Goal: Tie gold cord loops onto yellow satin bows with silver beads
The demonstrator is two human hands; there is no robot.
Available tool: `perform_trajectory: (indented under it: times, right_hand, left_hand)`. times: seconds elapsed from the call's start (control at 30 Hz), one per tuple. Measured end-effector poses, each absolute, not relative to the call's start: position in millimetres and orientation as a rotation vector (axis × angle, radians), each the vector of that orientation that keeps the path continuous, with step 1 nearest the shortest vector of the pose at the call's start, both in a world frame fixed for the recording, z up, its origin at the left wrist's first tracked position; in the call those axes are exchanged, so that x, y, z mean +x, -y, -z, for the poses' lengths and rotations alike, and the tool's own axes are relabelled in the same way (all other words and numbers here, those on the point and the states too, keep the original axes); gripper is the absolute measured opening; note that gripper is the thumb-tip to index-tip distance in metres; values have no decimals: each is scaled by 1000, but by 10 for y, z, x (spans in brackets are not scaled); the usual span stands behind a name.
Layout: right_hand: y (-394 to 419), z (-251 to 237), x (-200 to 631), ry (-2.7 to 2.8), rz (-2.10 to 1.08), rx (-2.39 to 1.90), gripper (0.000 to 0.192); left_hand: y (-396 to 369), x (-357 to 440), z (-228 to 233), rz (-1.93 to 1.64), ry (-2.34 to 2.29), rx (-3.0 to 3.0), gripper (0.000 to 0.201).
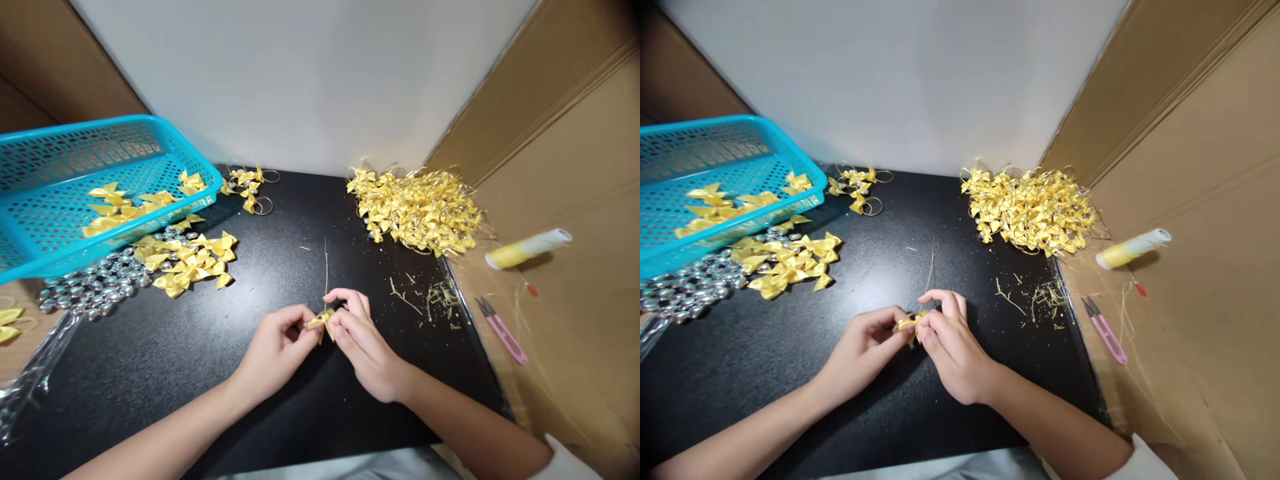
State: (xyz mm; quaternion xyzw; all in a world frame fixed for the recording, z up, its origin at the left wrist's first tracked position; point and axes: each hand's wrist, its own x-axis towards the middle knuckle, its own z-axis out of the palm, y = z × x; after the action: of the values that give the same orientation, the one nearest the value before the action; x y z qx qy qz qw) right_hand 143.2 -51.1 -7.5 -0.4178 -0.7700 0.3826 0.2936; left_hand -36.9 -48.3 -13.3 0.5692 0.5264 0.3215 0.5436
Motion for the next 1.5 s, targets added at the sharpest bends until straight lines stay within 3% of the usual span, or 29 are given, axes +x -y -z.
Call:
perform_trajectory:
  times: [0.4, 0.67, 0.97, 1.2, 1.5]
  right_hand:
    - [319, -118, 1568, 2184, -1080, -879, 45]
    - [308, -138, 1736, 1904, -946, -952, 38]
    - [165, -191, 1888, 1413, -923, -735, 29]
    - [142, -277, 1974, 1171, -1030, -690, 13]
    - [180, -295, 1977, 1244, -1472, -550, 15]
  left_hand:
    - [46, -596, -198, -835, -1325, 1336, 27]
    - [-405, -705, -142, -958, -1399, 1204, 25]
    - [-417, -634, 68, -965, -1052, 897, 12]
    - [-365, -547, 120, -883, -870, 666, 21]
    - [-404, -636, 150, -850, -640, 578, 24]
